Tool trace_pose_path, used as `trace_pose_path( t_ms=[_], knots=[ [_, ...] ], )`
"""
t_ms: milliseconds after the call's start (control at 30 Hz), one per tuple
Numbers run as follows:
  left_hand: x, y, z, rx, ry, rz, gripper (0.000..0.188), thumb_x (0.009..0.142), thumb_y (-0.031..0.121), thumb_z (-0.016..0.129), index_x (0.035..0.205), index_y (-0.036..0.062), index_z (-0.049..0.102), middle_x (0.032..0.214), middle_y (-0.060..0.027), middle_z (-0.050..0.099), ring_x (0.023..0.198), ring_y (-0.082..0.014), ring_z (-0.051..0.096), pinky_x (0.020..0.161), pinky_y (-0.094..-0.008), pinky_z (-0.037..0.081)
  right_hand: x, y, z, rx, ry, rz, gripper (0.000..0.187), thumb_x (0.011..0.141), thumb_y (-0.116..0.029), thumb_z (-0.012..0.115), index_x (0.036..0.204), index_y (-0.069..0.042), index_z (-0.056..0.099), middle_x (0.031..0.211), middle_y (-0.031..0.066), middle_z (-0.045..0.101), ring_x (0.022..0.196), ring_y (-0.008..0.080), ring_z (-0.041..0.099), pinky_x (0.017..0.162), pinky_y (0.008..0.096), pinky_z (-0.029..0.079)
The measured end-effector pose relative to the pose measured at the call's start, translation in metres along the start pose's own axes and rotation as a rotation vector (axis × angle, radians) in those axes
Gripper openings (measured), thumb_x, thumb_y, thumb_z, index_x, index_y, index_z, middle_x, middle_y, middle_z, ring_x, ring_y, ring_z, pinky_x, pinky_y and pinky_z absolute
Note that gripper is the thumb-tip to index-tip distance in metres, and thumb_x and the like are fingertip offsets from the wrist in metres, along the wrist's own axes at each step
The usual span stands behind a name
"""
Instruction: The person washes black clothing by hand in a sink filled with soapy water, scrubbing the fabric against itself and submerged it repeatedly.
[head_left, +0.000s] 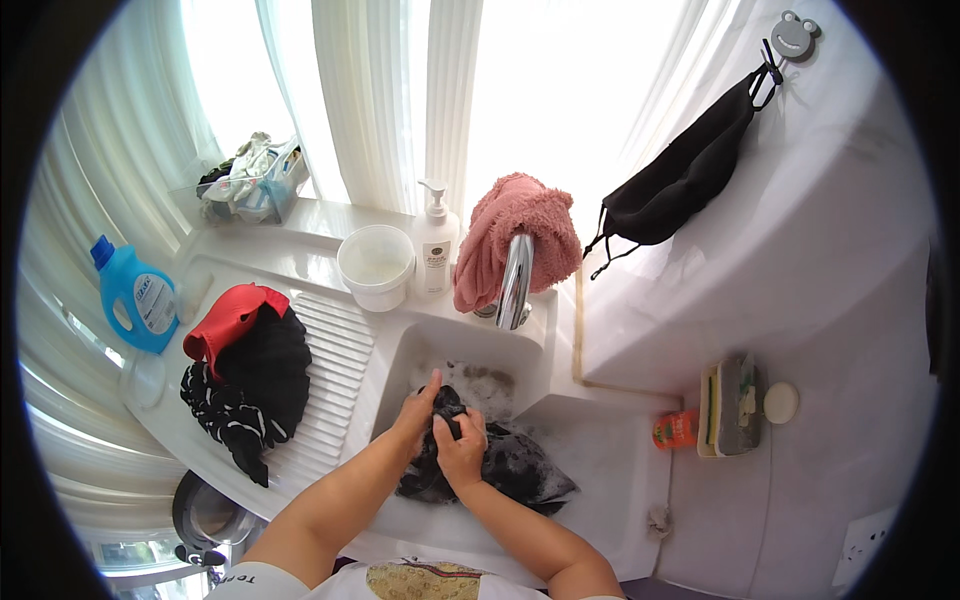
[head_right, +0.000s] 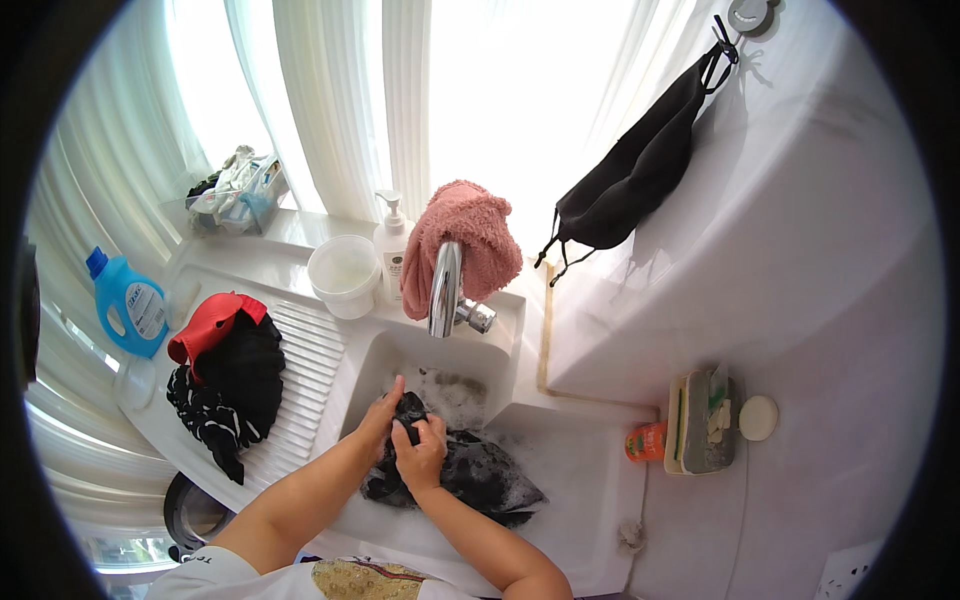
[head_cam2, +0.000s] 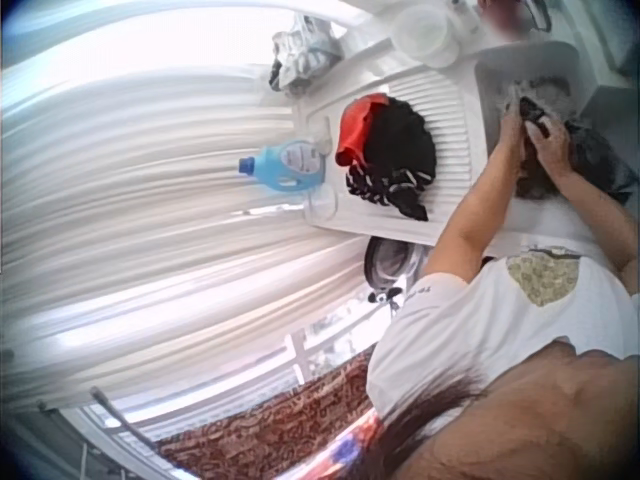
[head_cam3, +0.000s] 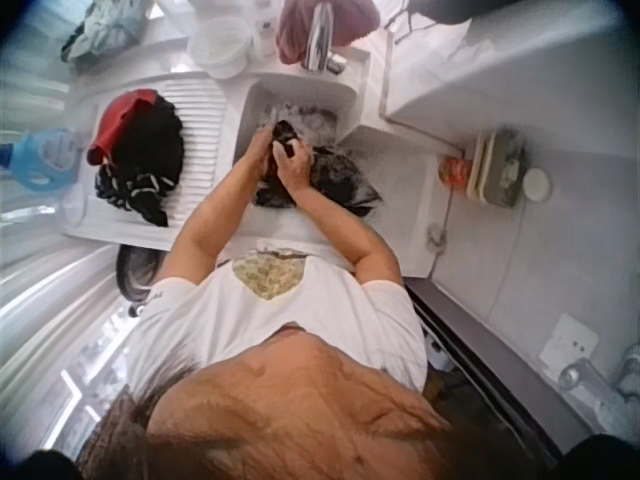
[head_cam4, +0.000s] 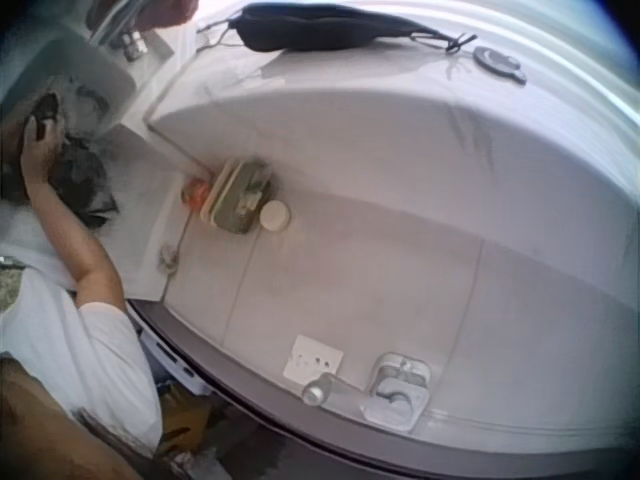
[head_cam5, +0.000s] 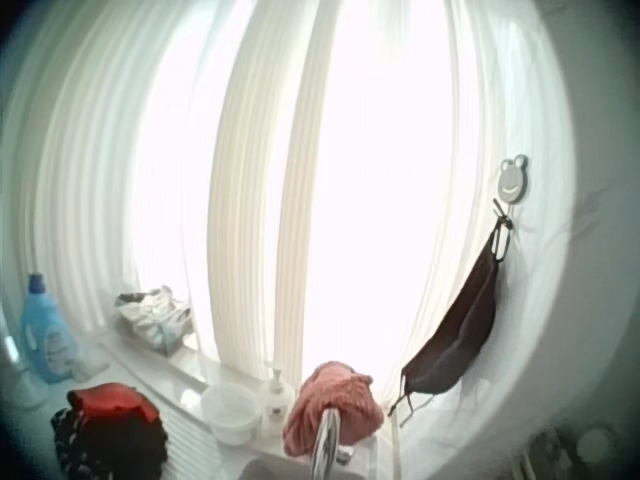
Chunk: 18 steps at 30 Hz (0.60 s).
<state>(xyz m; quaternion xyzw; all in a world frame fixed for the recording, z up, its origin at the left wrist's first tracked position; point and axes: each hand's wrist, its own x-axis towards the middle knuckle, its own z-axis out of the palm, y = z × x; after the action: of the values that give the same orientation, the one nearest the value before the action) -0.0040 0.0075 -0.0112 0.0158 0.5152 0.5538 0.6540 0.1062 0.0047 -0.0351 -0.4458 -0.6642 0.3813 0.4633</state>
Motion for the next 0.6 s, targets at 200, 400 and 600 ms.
trace_pose_path(
  t_ms=[200,400,600],
  knots=[
    [-0.008,-0.029,0.007,0.159,0.075,0.048,0.039,0.088,0.043,0.057,0.093,0.0054,0.061,0.084,-0.0087,0.061,0.078,-0.0185,0.06,0.072,-0.0308,0.048,0.022,0.017,0.007,0.049,0.204,0.244,0.025,0.078,-0.019,0.069,0.079,0.002,0.055,0.095,0.0132,0.055,0.092,0.028,0.055,0.081,0.0338,0.044],
    [-0.006,-0.03,-0.001,0.042,0.02,0.099,0.039,0.091,0.043,0.053,0.095,0.005,0.061,0.086,-0.0079,0.061,0.079,-0.0187,0.06,0.07,-0.0311,0.05,0.012,0.016,0.009,-0.06,0.125,0.171,0.023,0.081,-0.022,0.065,0.081,0.0,0.059,0.086,0.0125,0.056,0.081,0.0296,0.056,0.075,0.0346,0.045],
    [0.013,-0.022,-0.023,-0.06,-0.063,-0.056,0.033,0.09,0.032,0.054,0.103,0.0027,0.059,0.095,-0.009,0.062,0.088,-0.0188,0.06,0.075,-0.0311,0.049,-0.004,-0.007,0.011,-0.022,-0.092,-0.008,0.024,0.08,-0.021,0.066,0.083,0.002,0.059,0.092,0.0153,0.056,0.085,0.0279,0.057,0.077,0.0357,0.045]
  ],
)
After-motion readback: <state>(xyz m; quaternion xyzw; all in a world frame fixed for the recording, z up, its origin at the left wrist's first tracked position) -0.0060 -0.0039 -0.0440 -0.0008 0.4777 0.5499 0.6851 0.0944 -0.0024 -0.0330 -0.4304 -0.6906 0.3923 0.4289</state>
